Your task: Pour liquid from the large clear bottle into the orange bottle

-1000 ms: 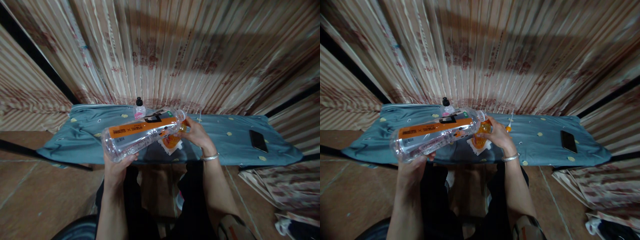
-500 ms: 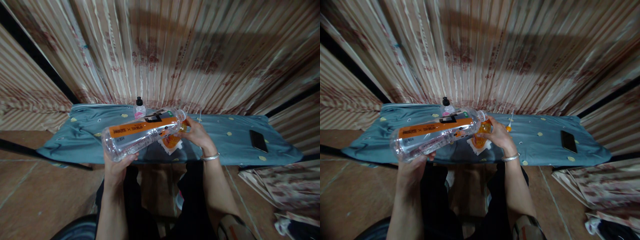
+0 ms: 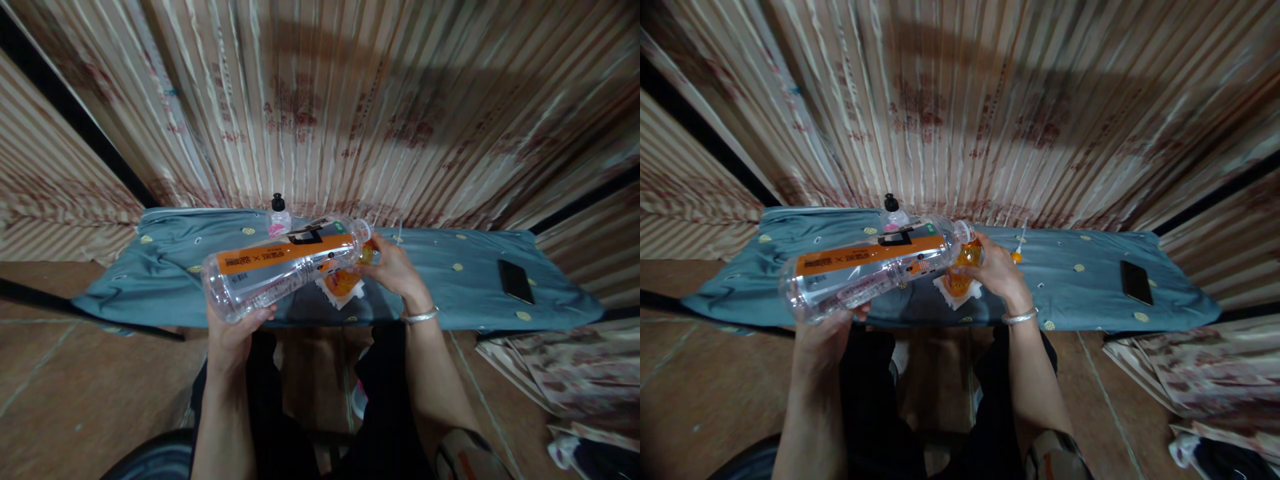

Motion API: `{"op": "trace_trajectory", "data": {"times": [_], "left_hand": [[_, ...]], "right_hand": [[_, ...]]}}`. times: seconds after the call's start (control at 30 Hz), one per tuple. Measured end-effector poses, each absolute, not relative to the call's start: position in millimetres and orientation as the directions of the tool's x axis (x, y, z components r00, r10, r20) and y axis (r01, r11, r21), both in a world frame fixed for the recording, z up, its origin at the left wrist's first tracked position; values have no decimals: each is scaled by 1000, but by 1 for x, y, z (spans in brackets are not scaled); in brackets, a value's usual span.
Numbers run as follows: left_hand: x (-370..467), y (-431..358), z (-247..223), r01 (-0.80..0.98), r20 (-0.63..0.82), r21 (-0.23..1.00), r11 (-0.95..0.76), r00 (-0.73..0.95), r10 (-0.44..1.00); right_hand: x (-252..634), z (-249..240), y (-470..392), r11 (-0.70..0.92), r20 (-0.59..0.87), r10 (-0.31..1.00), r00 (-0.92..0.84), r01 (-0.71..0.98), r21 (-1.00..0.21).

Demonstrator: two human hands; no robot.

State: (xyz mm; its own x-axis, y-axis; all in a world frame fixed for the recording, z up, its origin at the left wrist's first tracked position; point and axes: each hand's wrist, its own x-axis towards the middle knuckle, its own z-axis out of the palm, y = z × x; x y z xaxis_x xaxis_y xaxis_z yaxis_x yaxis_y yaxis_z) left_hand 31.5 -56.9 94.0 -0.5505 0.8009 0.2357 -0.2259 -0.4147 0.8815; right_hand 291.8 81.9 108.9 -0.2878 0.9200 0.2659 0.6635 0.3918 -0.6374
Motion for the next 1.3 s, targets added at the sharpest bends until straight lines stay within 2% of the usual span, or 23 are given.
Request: {"op": "trace_trajectory", "data": {"times": [0.33,0.57,1.3], "left_hand": [[26,-56,86,-184,272,893,-411,-507,818],[28,-57,90,-216,281,874,-436,-507,815],[28,-56,90,-197,250,898,-393,-507,825]], "right_hand": [[288,118,72,382,261,923,-282,743,-549],[285,122,68,352,244,934,-263,799,-487],[279,123,65,334,250,937,-246,841,-426]]}}
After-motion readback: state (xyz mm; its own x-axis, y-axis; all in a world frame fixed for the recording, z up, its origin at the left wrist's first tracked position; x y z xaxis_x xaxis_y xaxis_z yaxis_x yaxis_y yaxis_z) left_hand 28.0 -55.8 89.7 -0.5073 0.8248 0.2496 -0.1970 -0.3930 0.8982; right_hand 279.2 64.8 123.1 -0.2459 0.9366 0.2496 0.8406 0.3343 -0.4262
